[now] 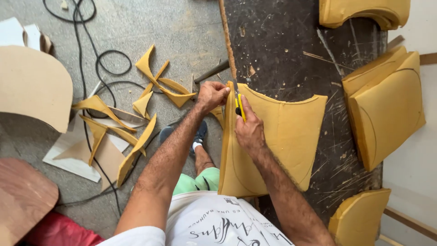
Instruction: Cutting out foam padding shapes using a utility knife on a workbench
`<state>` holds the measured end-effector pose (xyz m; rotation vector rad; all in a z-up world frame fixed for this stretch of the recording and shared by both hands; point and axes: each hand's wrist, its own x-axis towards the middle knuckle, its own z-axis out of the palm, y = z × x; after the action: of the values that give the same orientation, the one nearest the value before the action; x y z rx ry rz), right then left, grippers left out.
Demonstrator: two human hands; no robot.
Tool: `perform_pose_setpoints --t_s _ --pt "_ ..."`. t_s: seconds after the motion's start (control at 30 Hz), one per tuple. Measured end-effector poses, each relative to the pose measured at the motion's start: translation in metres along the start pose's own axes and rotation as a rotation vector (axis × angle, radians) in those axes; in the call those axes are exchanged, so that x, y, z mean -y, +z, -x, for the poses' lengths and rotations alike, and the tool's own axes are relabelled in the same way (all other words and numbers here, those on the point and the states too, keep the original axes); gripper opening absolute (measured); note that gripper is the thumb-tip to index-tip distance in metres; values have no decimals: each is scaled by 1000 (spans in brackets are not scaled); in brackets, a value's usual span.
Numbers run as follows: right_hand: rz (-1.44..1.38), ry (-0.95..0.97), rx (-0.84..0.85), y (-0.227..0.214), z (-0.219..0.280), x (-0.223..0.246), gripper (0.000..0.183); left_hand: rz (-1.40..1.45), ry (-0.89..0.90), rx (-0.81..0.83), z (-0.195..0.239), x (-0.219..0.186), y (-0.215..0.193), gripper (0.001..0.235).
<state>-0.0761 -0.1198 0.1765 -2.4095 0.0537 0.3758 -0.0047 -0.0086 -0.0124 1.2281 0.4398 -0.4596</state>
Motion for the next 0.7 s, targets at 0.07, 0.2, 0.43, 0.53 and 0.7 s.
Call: perform_pose_setpoints --t_s 0.07,0.2,0.43,0.53,0.7 --pt "40 12 26 4 -1 4 62 24 -9 -6 5 -4 0 17" --pt "146 53 53 8 -1 17 60 -29 -13 -15 -1 1 -1 15" --pt "275 73 80 20 -7 7 61 90 -23 -66 8 2 4 14" --pt "374 116 92 30 -11 -12 62 -4 -13 -131 6 7 4 12" --pt "454 214 124 31 -15 18 61 -130 -20 -215 -9 32 11 15"
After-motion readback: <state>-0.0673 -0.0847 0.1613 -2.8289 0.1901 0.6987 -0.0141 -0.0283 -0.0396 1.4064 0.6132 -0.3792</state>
